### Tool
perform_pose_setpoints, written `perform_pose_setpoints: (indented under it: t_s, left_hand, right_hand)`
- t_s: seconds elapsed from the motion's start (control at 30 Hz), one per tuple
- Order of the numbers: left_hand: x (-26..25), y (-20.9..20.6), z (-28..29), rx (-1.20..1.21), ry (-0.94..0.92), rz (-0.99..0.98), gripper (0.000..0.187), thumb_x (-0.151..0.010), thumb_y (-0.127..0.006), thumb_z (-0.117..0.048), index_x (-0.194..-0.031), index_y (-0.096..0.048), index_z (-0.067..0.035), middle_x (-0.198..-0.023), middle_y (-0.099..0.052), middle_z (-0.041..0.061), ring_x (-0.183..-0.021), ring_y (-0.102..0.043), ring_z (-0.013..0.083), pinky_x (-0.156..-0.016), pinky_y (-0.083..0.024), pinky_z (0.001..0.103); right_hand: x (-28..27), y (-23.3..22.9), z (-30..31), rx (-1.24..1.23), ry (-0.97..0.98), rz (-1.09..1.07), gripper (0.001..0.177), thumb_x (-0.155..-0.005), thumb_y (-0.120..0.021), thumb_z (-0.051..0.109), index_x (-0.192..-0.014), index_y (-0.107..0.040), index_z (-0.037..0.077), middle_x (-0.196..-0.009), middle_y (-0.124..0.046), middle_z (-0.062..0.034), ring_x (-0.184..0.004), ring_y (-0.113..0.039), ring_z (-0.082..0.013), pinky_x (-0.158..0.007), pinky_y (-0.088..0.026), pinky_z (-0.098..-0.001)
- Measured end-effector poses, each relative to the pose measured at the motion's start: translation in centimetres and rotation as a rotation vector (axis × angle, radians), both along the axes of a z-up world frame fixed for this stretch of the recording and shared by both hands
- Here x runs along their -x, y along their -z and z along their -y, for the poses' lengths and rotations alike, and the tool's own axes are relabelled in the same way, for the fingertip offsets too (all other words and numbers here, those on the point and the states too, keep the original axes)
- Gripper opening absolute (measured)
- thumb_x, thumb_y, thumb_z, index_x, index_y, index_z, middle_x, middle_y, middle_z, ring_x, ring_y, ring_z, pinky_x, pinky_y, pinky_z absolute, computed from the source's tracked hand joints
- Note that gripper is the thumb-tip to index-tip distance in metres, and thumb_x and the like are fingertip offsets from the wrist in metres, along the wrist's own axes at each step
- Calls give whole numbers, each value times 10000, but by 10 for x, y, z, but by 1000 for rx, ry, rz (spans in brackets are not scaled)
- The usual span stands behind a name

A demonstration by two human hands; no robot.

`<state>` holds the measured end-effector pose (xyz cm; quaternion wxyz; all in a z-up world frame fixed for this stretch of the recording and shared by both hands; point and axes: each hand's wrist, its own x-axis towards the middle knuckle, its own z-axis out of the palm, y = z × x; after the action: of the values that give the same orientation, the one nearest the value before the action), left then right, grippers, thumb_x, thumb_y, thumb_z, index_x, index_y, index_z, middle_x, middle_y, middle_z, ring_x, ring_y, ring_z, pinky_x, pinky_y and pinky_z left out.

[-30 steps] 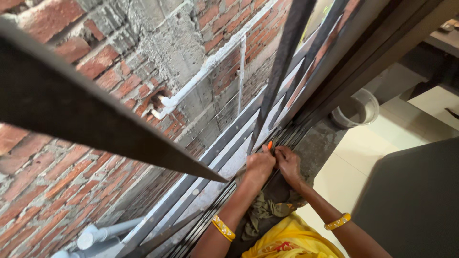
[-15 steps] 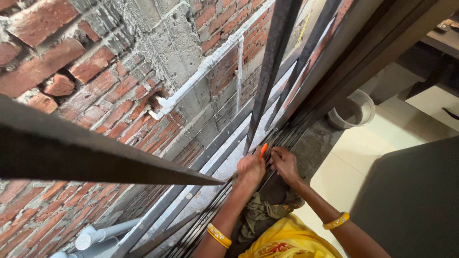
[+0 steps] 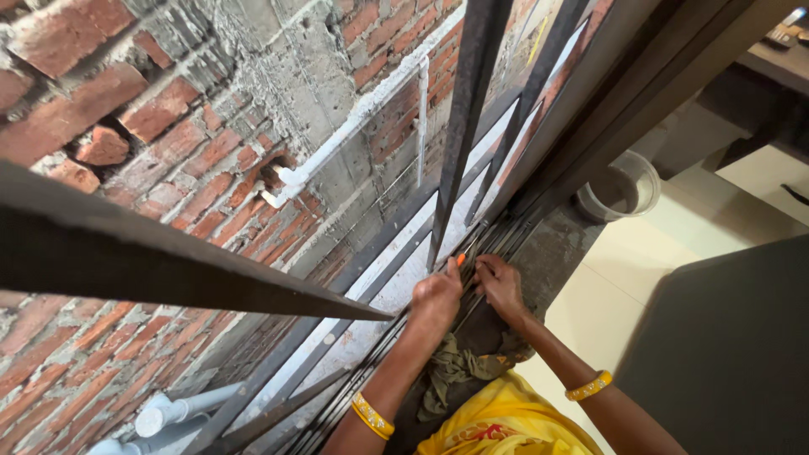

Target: The person scrubs the lower metal frame of a window with a small orange-handled brush and a cloth. They repeatedly dip the cloth into a nearby bucket of water to wet it and continue scrubbing the frame and adjacent mesh screen area.

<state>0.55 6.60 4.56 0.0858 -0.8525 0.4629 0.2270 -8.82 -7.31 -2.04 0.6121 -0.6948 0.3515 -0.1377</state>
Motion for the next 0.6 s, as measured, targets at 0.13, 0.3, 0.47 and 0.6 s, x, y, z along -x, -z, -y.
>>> perform_pose_setpoints:
  t_s: [0.13,0.3,0.47,0.6]
  left_hand:
    - [8,21,6,190,-32,162,694,-973,-631,-53,-1590,-317,6,-922,-748,128,-740,-757,250,-591,-599,377]
    - [8,61,16,151,46,149,735,-946,-647,-101,-1586,-325,65,-978,-778,140,-798,-762,250,-608,-612,376]
    - [2,73,25,151,-213,-24,468,-1035,-559,-223,-1420,-497,35,-955,-762,167,-818,-750,315,-648,-589,414]
    - [8,51,-18,326,-336,-50,334,-1050,-513,-231,-1236,-664,2,-826,-746,156,-765,-730,346,-627,-556,432]
  right_hand:
    - [3,5,0,36,6,-4,271,-994,-610,202,-1151,-689,-5,-737,-709,-66,-507,-634,-124,-405,-451,-282]
    - [4,7,1,105,-18,43,267,-1001,-605,191,-1162,-691,-2,-739,-728,-69,-536,-671,-117,-425,-488,-275]
    - [3,4,5,10,-42,25,284,-997,-592,192,-1190,-665,-3,-743,-714,-72,-532,-648,-118,-414,-463,-280]
    - [7,-2,6,-48,-70,14,289,-999,-582,190,-1179,-655,-24,-756,-703,-70,-547,-643,-116,-427,-468,-280]
